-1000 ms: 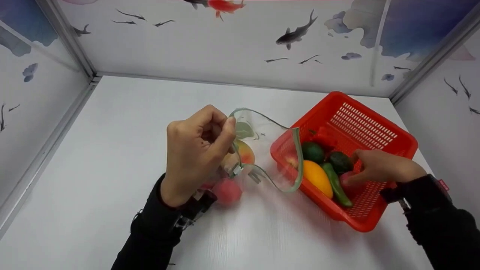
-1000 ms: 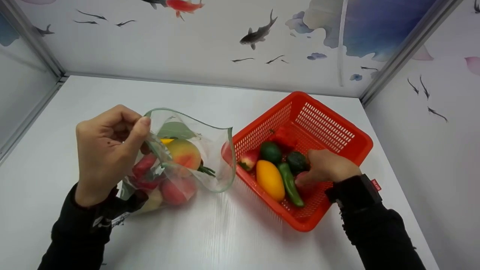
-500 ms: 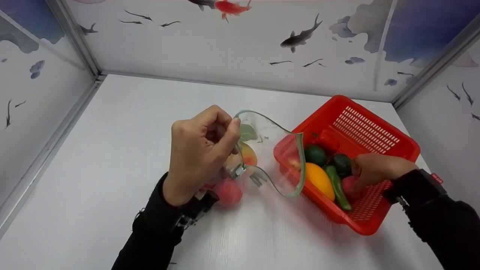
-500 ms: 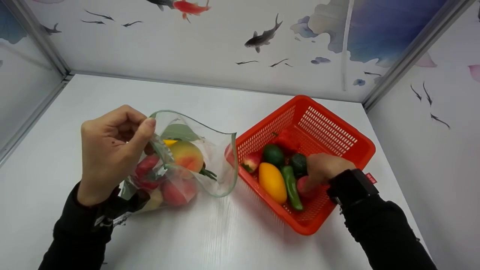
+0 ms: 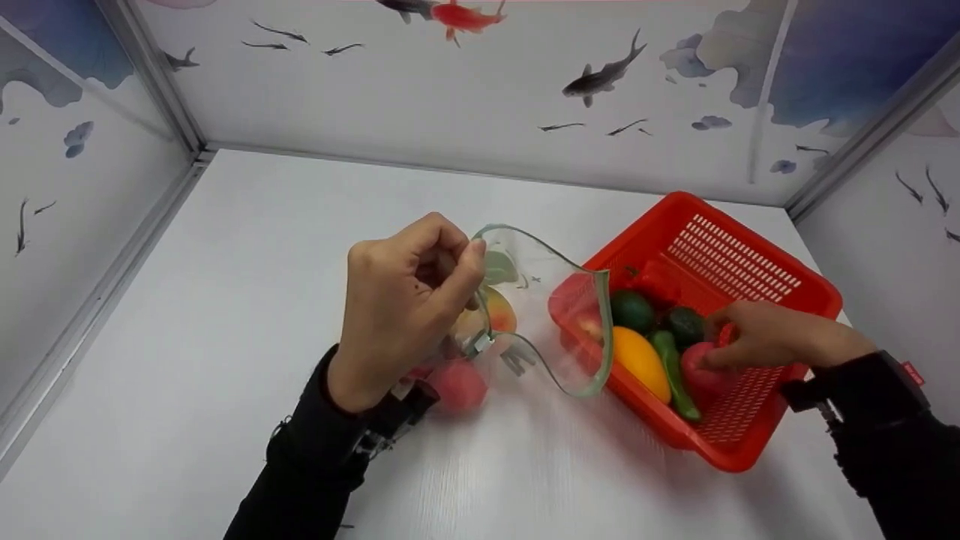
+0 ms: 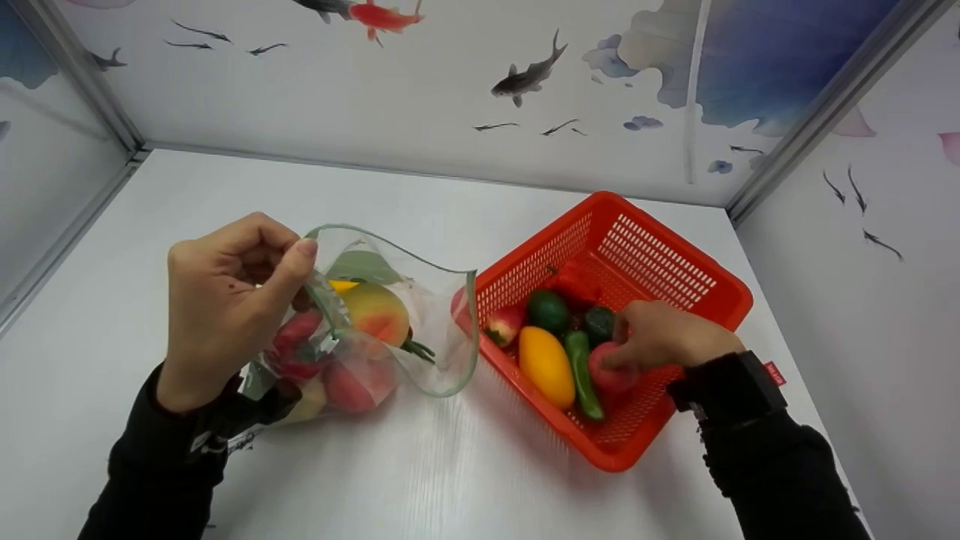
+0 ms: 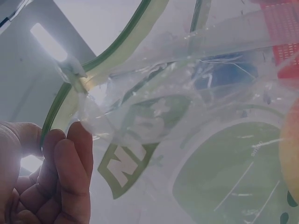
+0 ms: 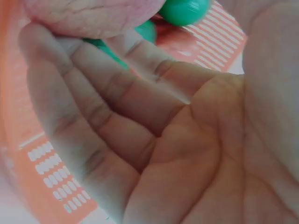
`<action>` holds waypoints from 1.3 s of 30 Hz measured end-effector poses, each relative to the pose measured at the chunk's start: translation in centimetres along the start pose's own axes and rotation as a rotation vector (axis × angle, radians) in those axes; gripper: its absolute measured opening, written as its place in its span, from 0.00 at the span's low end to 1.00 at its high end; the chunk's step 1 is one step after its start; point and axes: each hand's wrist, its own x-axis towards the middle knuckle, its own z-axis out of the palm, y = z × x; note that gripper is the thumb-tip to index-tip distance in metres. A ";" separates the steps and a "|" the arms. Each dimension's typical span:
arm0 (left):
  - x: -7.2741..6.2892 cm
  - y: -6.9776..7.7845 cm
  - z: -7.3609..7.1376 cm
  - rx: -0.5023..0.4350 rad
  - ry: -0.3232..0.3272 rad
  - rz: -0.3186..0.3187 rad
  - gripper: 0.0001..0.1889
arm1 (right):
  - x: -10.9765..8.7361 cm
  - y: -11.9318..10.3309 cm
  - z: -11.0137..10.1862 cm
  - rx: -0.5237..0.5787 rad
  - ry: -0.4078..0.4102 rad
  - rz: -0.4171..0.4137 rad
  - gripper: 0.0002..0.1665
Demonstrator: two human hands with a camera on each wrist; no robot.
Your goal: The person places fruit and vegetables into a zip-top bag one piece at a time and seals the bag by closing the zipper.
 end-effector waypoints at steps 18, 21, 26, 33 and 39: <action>-0.2 0.0 0.0 0.003 -0.009 -0.003 0.10 | -7.3 -11.8 1.2 0.137 0.804 -0.629 0.32; -0.3 0.0 0.0 0.011 -0.006 0.003 0.09 | -7.0 -14.7 2.2 0.114 0.824 -0.703 0.34; -0.4 0.1 -0.1 0.013 -0.010 0.013 0.09 | -5.2 -18.0 3.1 0.048 0.819 -0.776 0.34; -0.5 0.3 -0.2 0.030 -0.012 0.017 0.10 | -2.6 -20.3 3.8 -0.037 0.796 -0.845 0.31; -0.5 0.3 -0.3 0.048 -0.011 0.022 0.09 | -0.8 -21.5 3.9 -0.076 0.665 -0.924 0.30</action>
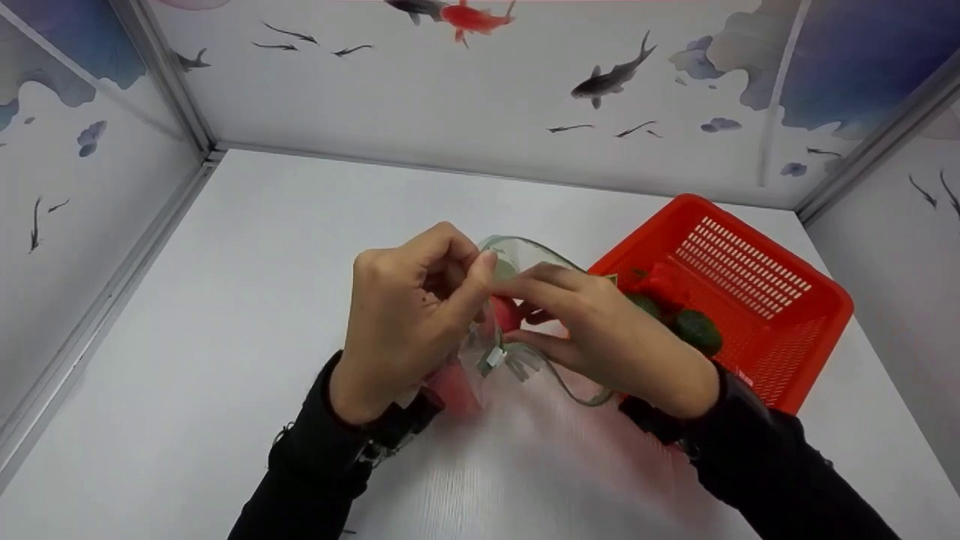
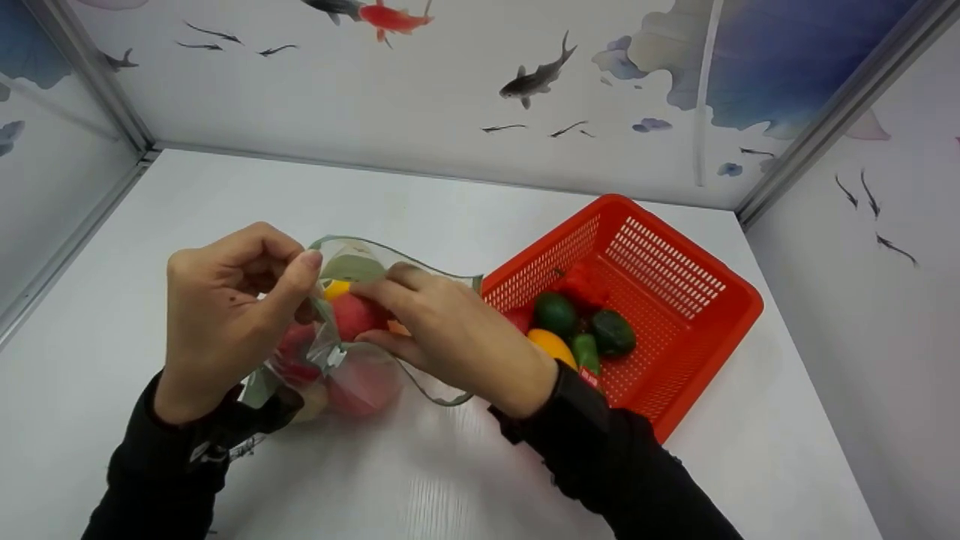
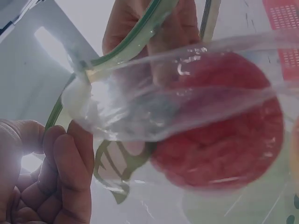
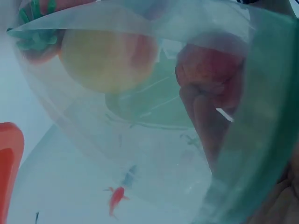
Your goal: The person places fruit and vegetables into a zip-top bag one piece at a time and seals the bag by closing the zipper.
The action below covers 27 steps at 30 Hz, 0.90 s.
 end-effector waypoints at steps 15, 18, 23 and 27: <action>-0.3 0.0 -0.2 0.014 -0.005 -0.009 0.10 | 2.1 -1.1 2.4 -0.086 -0.307 0.019 0.28; -0.3 0.0 -0.5 0.015 0.002 -0.010 0.10 | 1.9 -1.0 2.4 -0.128 -0.290 -0.066 0.24; -0.3 -0.1 -0.8 0.018 0.009 -0.011 0.09 | 0.9 -0.7 0.7 -0.059 -0.242 -0.146 0.18; -0.2 -0.1 -0.9 0.023 0.002 -0.001 0.09 | -0.9 0.3 -2.2 0.138 -0.232 -0.091 0.23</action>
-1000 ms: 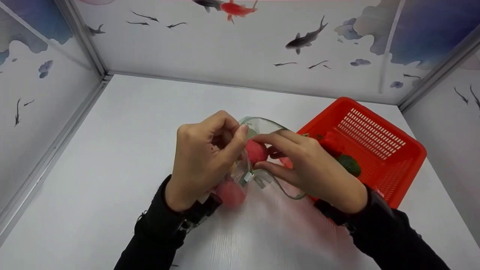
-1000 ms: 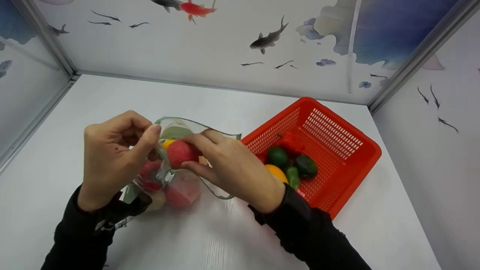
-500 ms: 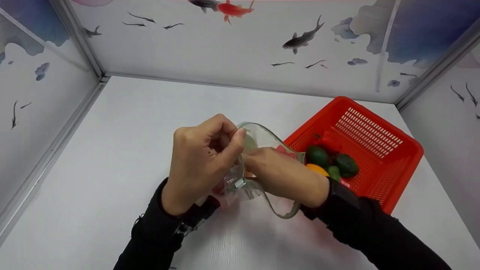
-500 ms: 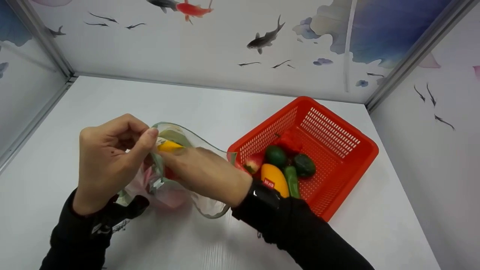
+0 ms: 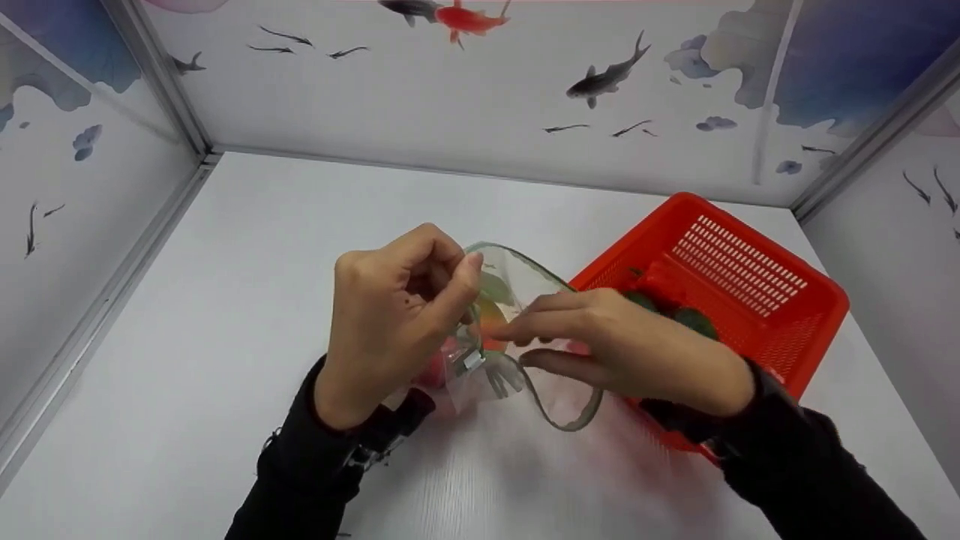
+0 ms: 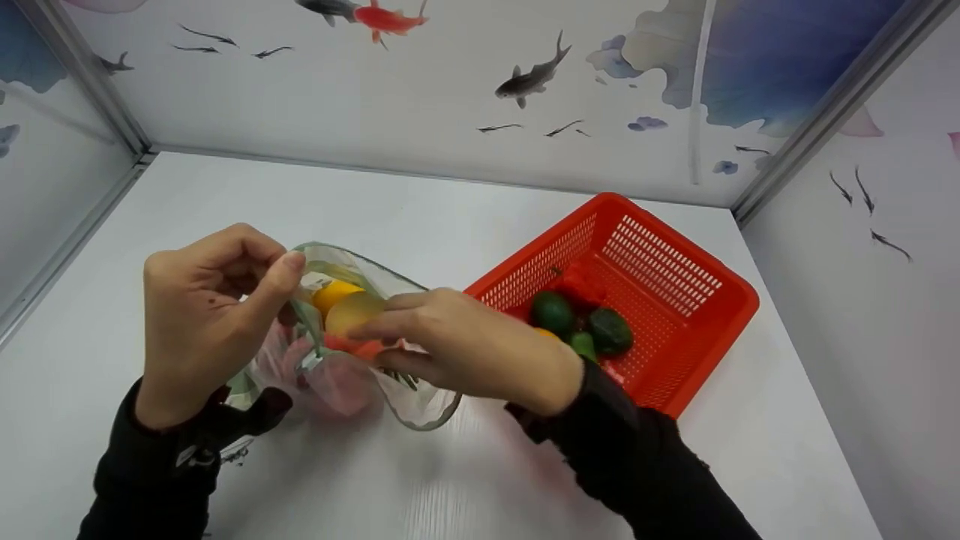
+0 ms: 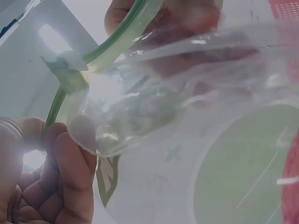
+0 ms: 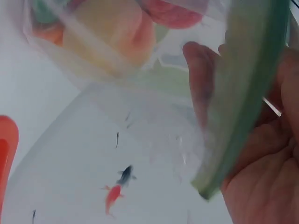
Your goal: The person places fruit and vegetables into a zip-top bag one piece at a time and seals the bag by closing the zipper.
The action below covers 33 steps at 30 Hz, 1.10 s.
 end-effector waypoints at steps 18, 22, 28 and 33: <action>0.0 0.1 0.3 0.001 -0.030 0.012 0.09 | -8.8 14.4 -7.4 -0.177 0.123 0.791 0.31; 0.0 0.0 0.3 -0.005 -0.034 0.017 0.09 | -9.0 17.4 -5.8 -0.151 -0.073 0.873 0.43; -0.1 -0.1 0.3 0.004 -0.033 0.021 0.09 | -8.6 19.5 -3.6 -0.132 -0.170 0.882 0.40; -0.1 -0.2 0.3 0.019 -0.032 0.026 0.09 | -8.8 20.5 -2.7 -0.159 -0.153 0.866 0.34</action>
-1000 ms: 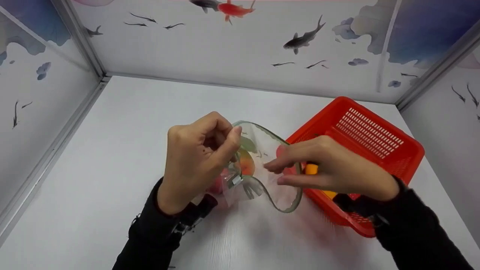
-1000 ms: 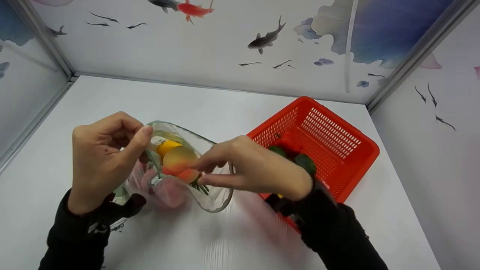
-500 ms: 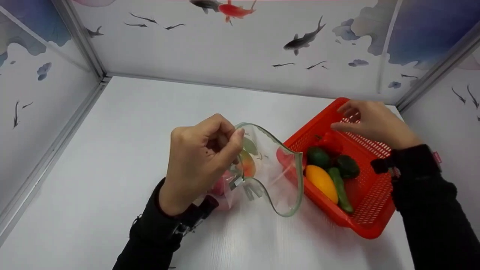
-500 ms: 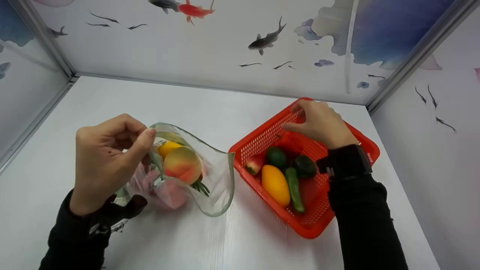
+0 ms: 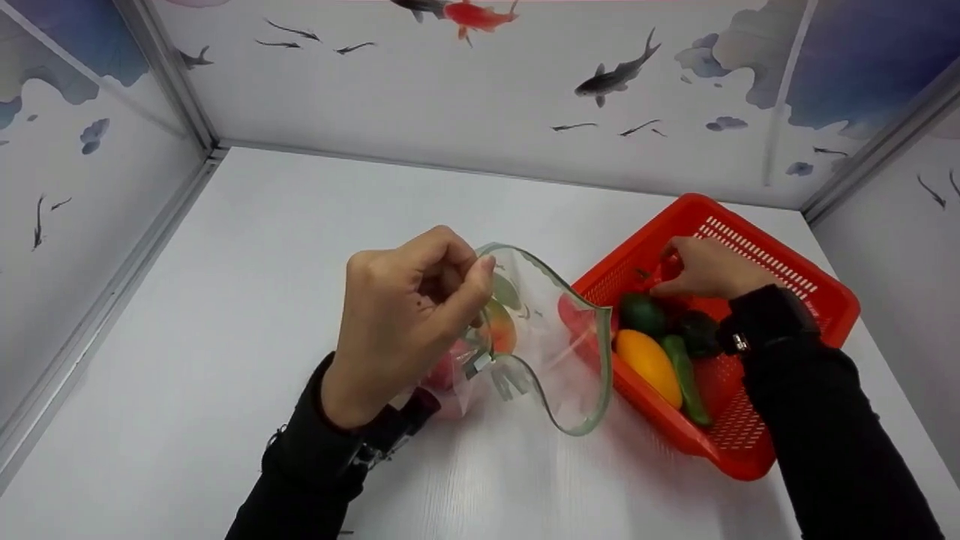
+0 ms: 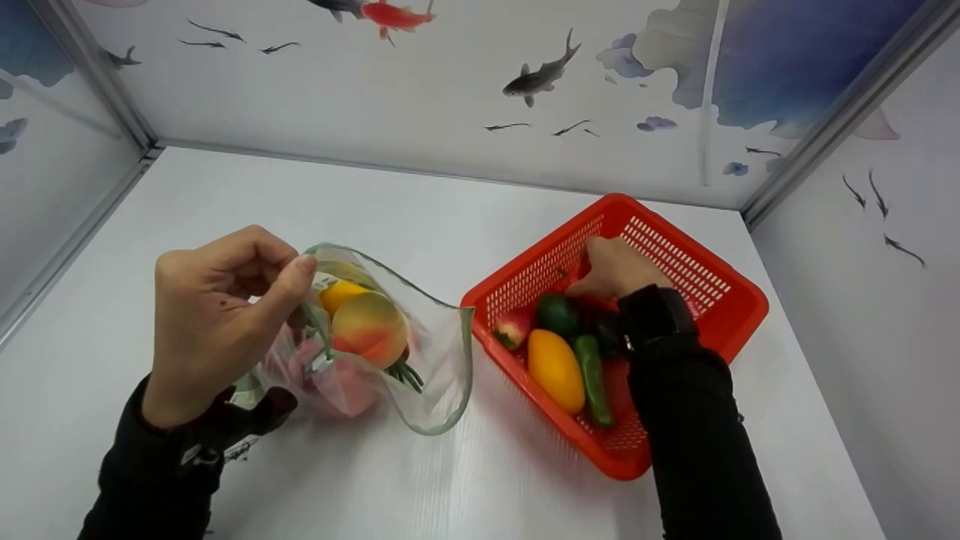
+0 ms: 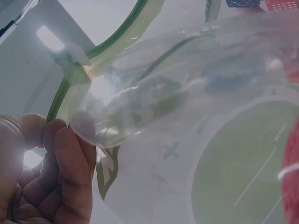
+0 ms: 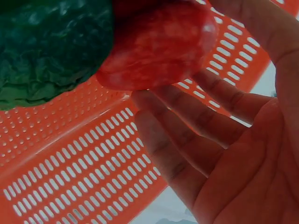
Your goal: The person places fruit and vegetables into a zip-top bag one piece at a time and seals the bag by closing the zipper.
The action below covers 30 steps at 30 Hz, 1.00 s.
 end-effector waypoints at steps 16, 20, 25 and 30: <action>0.0 0.1 0.0 -0.008 -0.009 0.003 0.09 | -1.9 1.5 0.0 0.119 0.107 0.034 0.28; 0.0 0.2 0.0 -0.016 -0.008 0.002 0.10 | -3.9 0.9 -1.3 0.166 0.174 0.042 0.31; 0.0 0.2 0.0 -0.005 -0.009 0.003 0.10 | -7.1 -0.5 -2.8 0.207 0.338 0.017 0.34; 0.0 0.3 0.0 -0.017 -0.014 0.005 0.10 | -10.6 -4.0 -3.8 0.285 0.548 -0.094 0.31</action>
